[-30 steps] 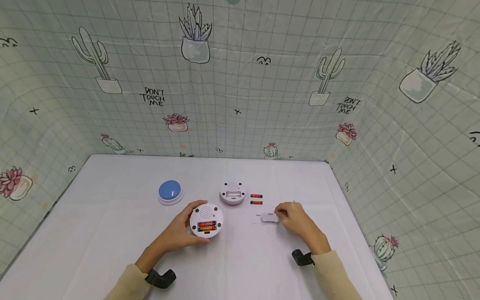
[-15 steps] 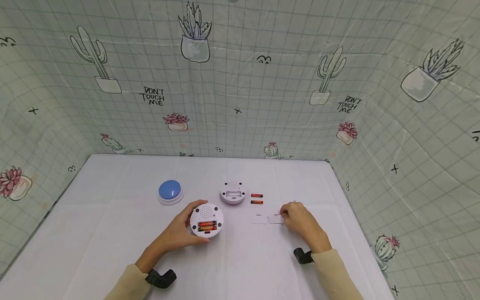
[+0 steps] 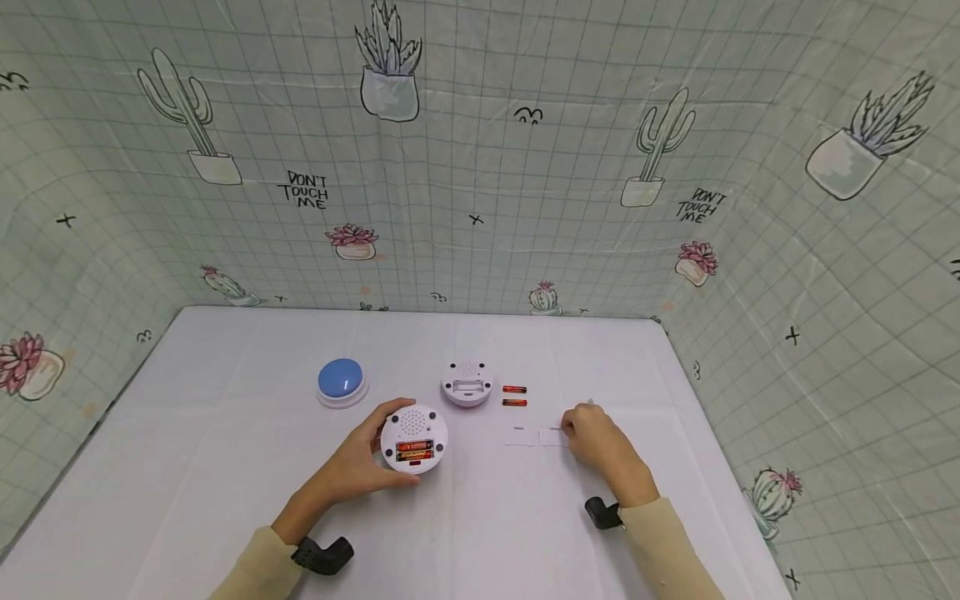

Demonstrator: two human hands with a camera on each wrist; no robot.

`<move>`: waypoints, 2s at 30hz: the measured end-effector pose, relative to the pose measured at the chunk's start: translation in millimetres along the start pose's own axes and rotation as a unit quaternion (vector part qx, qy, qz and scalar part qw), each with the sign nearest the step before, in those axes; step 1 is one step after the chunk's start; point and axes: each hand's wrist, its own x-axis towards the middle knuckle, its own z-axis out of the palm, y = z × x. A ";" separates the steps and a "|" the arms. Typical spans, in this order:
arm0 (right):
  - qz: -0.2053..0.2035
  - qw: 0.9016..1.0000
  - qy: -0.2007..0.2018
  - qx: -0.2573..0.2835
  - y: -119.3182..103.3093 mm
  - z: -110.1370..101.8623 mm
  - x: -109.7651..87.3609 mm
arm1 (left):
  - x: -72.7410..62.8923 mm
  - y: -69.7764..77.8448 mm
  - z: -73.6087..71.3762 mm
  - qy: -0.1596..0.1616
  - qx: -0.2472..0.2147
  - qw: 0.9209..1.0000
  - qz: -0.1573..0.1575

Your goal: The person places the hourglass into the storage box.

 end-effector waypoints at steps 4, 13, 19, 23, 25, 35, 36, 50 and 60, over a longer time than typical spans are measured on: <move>-0.008 1.000 -0.001 -0.003 1.1 1.3 0.2 | -0.2 0.5 0.5 0.000 0.003 1.000 -0.001; 0.004 0.999 0.039 0.000 -3.7 -6.0 -4.8 | 0.4 1.2 2.5 0.001 -0.007 1.000 0.004; 0.000 0.998 0.067 -0.003 -21.9 -15.4 -4.6 | 0.3 2.5 2.5 -0.006 -0.026 1.000 0.013; -0.010 0.996 0.083 0.008 -34.8 -19.3 -6.2 | 0.1 3.2 2.3 -0.020 -0.052 0.998 0.020; -0.021 0.995 0.093 0.018 -40.6 -20.5 -7.4 | -0.1 3.3 2.5 -0.026 -0.066 0.997 0.022; -0.023 0.990 0.131 0.052 -53.0 -21.8 -12.1 | -0.9 4.8 4.4 -0.022 -0.093 0.995 0.024; -0.021 0.989 0.133 0.054 -52.6 -21.0 -12.0 | -1.2 5.2 4.5 -0.019 -0.092 0.995 0.022; 0.099 0.978 0.161 0.091 -21.0 -9.7 -12.3 | 1.7 10.8 11.9 0.006 -0.076 0.997 0.001; 0.221 0.961 0.136 0.097 2.8 -4.2 -29.8 | 3.1 11.6 14.1 0.008 -0.079 0.997 -0.003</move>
